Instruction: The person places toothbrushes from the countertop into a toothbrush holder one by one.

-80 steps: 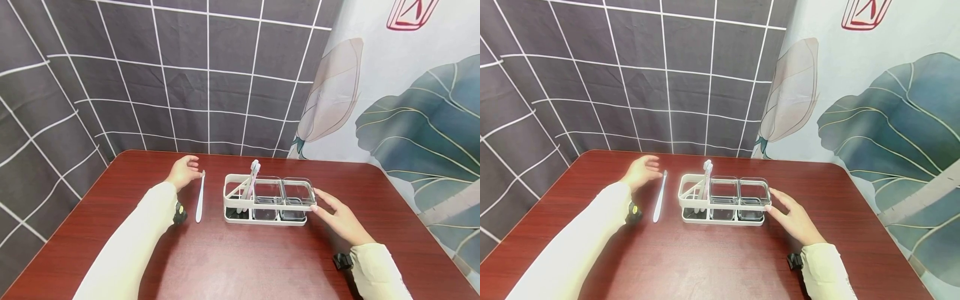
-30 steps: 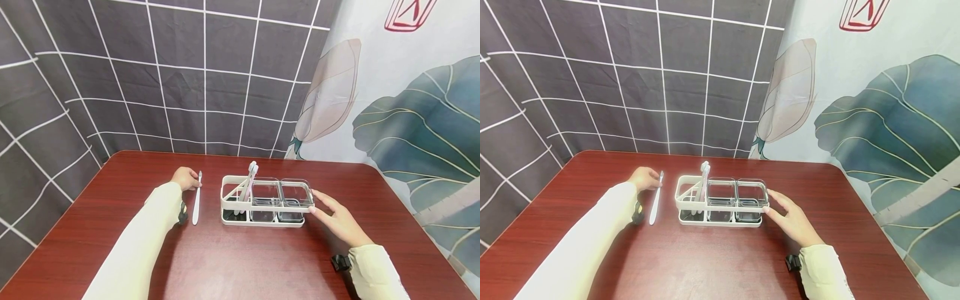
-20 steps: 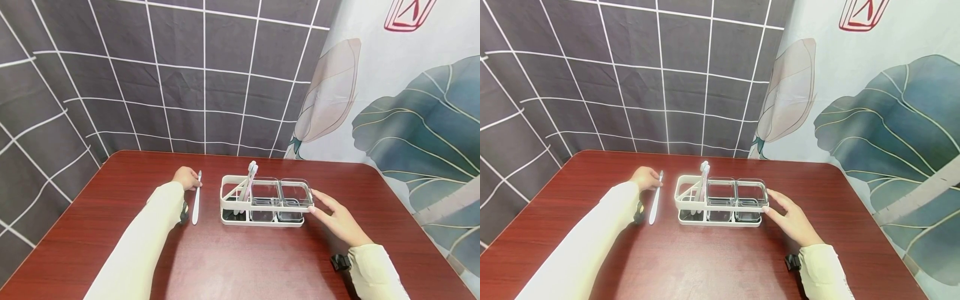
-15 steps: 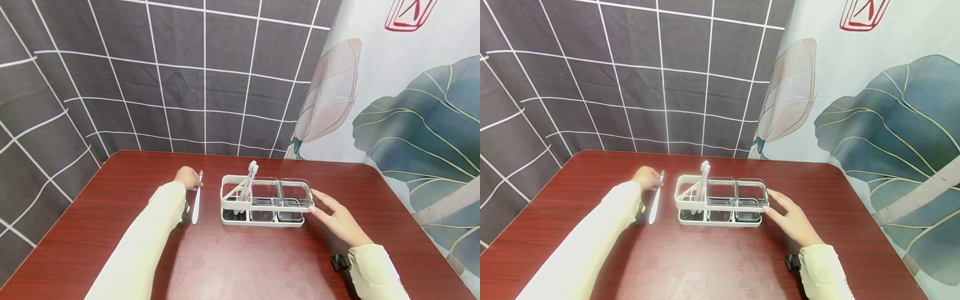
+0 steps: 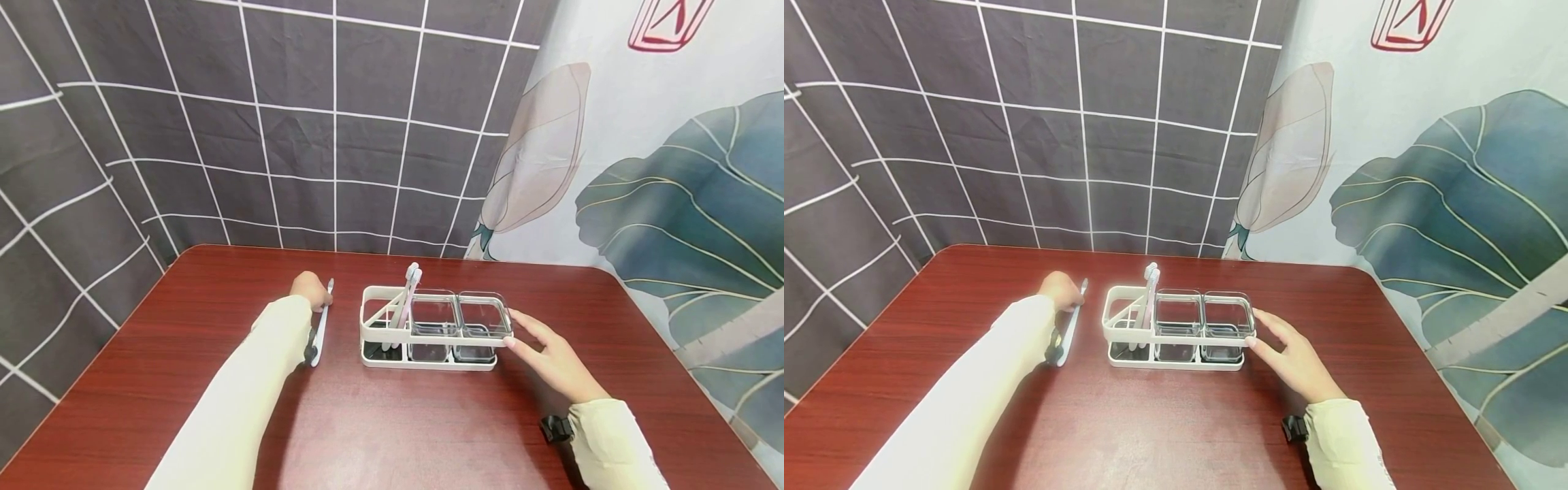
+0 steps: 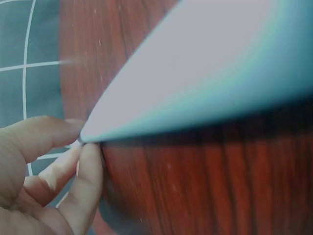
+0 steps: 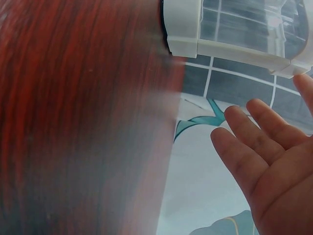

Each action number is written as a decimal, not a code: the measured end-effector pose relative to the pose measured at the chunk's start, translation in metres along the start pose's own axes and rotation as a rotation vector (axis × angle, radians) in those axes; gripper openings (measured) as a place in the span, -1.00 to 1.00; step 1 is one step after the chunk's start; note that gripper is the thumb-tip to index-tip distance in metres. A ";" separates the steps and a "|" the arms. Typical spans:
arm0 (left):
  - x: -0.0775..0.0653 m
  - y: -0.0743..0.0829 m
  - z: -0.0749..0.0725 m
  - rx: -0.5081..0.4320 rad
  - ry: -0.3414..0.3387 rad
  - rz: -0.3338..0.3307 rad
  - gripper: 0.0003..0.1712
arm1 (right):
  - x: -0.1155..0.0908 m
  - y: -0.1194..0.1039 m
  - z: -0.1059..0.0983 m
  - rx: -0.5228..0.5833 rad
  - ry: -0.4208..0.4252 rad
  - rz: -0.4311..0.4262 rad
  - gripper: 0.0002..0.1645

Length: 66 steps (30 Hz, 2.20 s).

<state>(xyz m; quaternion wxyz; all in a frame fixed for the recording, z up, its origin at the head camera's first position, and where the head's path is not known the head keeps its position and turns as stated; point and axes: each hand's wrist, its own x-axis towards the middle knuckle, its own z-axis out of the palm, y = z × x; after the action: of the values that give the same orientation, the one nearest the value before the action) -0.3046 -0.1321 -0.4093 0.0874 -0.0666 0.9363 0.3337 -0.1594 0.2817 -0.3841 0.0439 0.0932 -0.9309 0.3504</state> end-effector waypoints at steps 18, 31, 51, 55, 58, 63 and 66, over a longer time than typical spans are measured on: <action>-0.004 0.002 0.001 -0.174 -0.006 -0.032 -0.90 | 0.000 0.001 0.000 0.000 -0.001 0.004 -0.28; -0.011 0.004 -0.005 -0.371 0.008 0.044 -0.82 | 0.001 0.001 -0.001 0.002 -0.008 0.024 -0.26; -0.013 0.013 -0.024 -0.588 0.032 0.054 -0.71 | 0.001 0.001 0.002 0.042 -0.007 0.036 -0.26; -0.017 0.017 -0.029 -0.639 0.029 0.069 -0.69 | 0.001 0.001 0.002 0.053 -0.005 0.039 -0.26; -0.022 0.020 -0.034 -0.674 0.032 0.082 -0.68 | 0.001 0.001 0.002 0.058 -0.005 0.042 -0.26; -0.032 0.029 -0.043 -0.700 0.054 0.138 -0.72 | 0.000 0.001 0.002 0.062 -0.006 0.041 -0.26; -0.037 0.033 -0.048 -0.708 0.064 0.174 -0.72 | 0.000 0.002 0.002 0.058 -0.005 0.038 -0.26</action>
<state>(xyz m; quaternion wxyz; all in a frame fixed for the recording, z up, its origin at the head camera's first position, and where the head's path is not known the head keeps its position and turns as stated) -0.2804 -0.1346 -0.3446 0.0007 -0.0231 0.7673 0.6409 -0.1600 0.2819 -0.3864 0.0320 0.0775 -0.9221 0.3778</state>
